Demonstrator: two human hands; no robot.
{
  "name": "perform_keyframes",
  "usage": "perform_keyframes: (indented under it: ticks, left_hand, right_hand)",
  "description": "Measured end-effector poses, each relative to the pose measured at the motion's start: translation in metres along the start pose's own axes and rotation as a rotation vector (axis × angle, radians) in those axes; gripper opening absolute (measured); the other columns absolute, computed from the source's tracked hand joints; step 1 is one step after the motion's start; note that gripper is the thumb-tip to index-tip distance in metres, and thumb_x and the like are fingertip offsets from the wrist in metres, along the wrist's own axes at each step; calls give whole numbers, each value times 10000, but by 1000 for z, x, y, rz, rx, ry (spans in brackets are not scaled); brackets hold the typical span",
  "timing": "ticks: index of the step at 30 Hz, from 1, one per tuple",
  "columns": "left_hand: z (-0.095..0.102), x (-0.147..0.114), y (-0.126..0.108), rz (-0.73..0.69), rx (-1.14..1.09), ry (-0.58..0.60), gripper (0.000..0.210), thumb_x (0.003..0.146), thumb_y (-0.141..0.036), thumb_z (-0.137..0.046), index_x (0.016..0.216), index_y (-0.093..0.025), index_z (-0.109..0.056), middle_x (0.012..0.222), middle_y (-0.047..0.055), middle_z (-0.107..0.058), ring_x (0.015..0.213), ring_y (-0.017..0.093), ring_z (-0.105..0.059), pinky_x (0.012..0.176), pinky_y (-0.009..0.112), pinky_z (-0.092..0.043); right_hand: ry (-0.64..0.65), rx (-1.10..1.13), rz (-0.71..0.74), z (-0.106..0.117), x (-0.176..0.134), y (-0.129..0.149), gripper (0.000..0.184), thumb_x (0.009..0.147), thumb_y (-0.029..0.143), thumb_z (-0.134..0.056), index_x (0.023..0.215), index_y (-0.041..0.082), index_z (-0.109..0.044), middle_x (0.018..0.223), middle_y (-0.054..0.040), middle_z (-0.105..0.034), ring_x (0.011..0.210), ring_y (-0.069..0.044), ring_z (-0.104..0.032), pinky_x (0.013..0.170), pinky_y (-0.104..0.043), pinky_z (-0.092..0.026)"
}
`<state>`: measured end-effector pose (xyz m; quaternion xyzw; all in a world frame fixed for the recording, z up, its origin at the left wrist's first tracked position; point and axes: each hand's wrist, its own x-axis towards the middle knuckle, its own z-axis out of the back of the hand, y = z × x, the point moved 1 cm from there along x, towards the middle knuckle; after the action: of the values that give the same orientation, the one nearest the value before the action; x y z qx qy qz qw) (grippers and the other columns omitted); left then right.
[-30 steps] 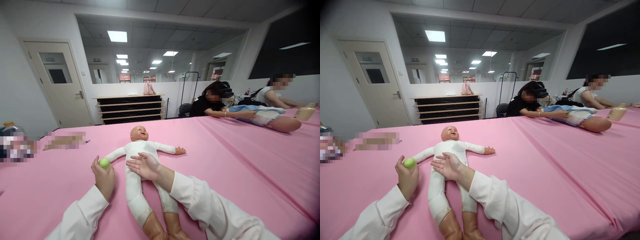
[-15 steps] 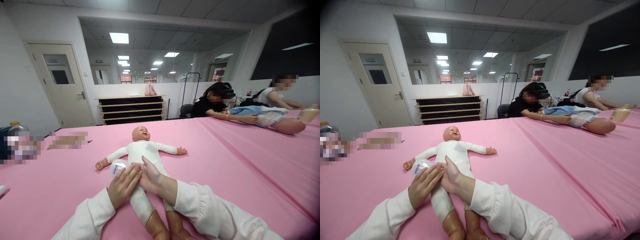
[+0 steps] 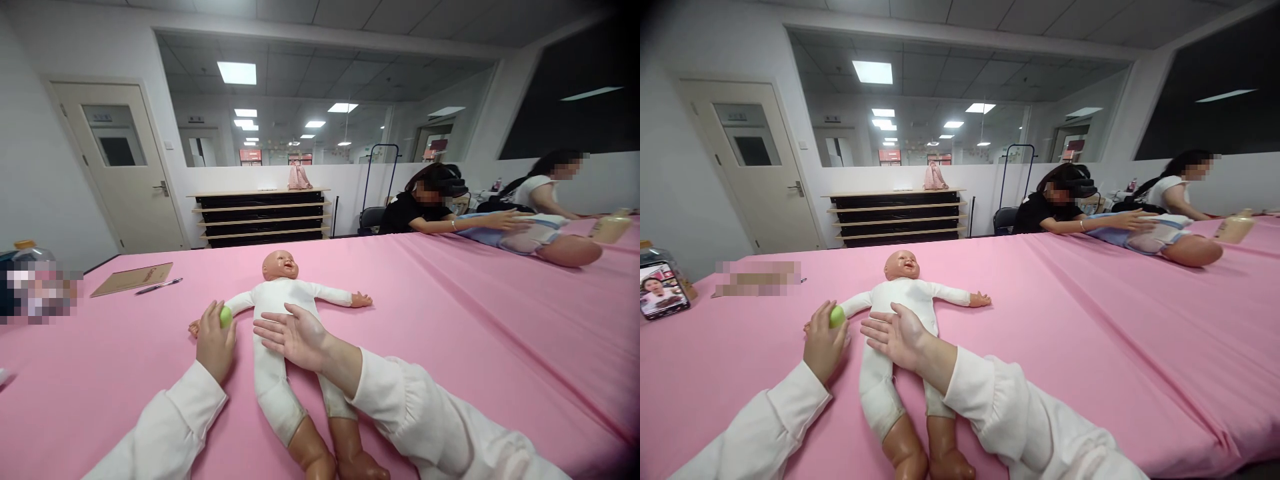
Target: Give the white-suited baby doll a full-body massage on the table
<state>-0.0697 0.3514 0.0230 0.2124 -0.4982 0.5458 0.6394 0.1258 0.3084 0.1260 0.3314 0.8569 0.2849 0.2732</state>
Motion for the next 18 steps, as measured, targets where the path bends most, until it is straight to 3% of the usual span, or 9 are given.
perform_keyframes:
  ticks: [2, 4, 6, 9, 12, 18]
  left_hand:
    - [6, 0, -7, -23, 44, -60, 486, 838, -260, -457, 1296, -116, -381, 1335, 182, -380, 1257, 275, -359, 992, 427, -341]
    - [18, -2, -24, -163, 31, -116, 563, 830, -212, -464, 1363, -130, -303, 1401, 173, -302, 1306, 266, -298, 1037, 433, -290]
    - [30, -8, -46, -440, -74, -129, 607, 833, -178, -440, 1404, -151, -235, 1423, 139, -287, 1329, 233, -271, 1081, 435, -233]
    - [43, -20, -72, -805, -276, -53, 520, 875, -257, -363, 1383, -166, -303, 1351, 83, -424, 1312, 201, -314, 1115, 435, -173]
    - [46, -25, -84, -844, -315, 45, 491, 900, -355, -302, 1325, -135, -410, 1253, 93, -526, 1287, 217, -356, 1118, 426, -154]
    - [49, -24, -89, -790, -248, 92, 479, 903, -339, -304, 1286, -93, -452, 1255, 128, -517, 1289, 211, -353, 1112, 403, -160]
  right_hand:
    - [-27, -4, 10, 2, 1, 0, 571, 898, 387, -252, 1332, 24, -330, 1334, -159, -417, 1179, -171, -474, 1029, -292, -302]
    - [-45, -15, 15, 3, 3, -3, 556, 902, 389, -254, 1315, 33, -361, 1319, -148, -436, 1153, -158, -491, 1011, -278, -317]
    - [-71, -39, 18, 3, 6, -11, 541, 910, 401, -246, 1278, 41, -412, 1271, -147, -482, 1074, -138, -540, 977, -261, -341]
    - [-41, -51, -93, 0, 6, -25, 575, 923, 423, -170, 1235, 31, -453, 1148, -161, -562, 930, -133, -602, 909, -270, -384]
    - [118, -37, -195, -5, 1, -27, 644, 922, 448, -105, 1225, 1, -455, 1104, -183, -582, 925, -149, -609, 906, -282, -384]
    - [279, -47, 1, -7, -8, -8, 658, 894, 550, -186, 1209, 66, -501, 1297, -145, -468, 1160, -173, -490, 1032, -301, -273]
